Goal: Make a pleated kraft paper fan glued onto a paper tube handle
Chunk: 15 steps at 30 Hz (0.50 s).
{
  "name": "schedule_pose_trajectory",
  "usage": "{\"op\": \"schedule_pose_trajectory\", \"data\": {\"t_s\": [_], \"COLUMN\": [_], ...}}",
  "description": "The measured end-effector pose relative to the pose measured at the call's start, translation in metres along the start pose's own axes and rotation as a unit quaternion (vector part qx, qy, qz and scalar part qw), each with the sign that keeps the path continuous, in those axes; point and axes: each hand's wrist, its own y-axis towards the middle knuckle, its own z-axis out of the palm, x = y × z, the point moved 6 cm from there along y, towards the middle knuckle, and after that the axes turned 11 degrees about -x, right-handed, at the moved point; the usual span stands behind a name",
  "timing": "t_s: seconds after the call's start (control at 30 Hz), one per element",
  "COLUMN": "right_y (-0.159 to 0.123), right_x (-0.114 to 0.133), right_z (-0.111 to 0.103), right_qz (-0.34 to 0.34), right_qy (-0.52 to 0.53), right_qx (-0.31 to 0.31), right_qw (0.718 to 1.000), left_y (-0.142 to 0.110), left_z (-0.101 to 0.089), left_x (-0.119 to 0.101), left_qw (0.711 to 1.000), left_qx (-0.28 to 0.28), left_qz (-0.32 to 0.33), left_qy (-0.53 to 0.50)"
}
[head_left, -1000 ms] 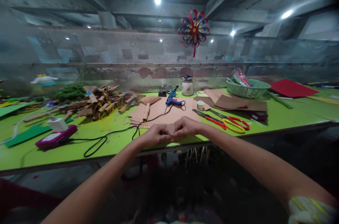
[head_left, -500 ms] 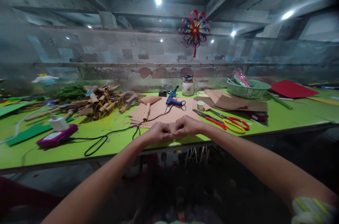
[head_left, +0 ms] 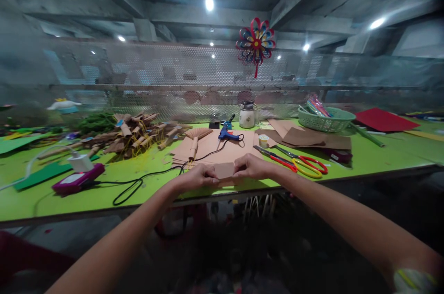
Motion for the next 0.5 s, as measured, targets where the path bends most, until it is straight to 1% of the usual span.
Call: {"op": "schedule_pose_trajectory", "data": {"t_s": [0.1,0.3,0.5], "right_y": [0.002,0.003,-0.001], "right_x": [0.000,-0.004,-0.008], "right_z": [0.001,-0.001,-0.001], "right_qz": [0.007,0.022,0.046], "right_qy": [0.031,0.048,0.081], "right_qx": [0.019,0.031,0.064], "right_qw": [0.999,0.998,0.994], "left_y": [-0.001,0.003,0.002], "left_z": [-0.003,-0.004,-0.008], "left_x": [0.007,0.024,0.025], "left_qw": [1.000,0.999,0.998], "left_qx": [-0.002,-0.031,-0.028], "left_qz": [-0.010,-0.035,-0.046], "left_qy": [-0.009,-0.027,-0.043]}}
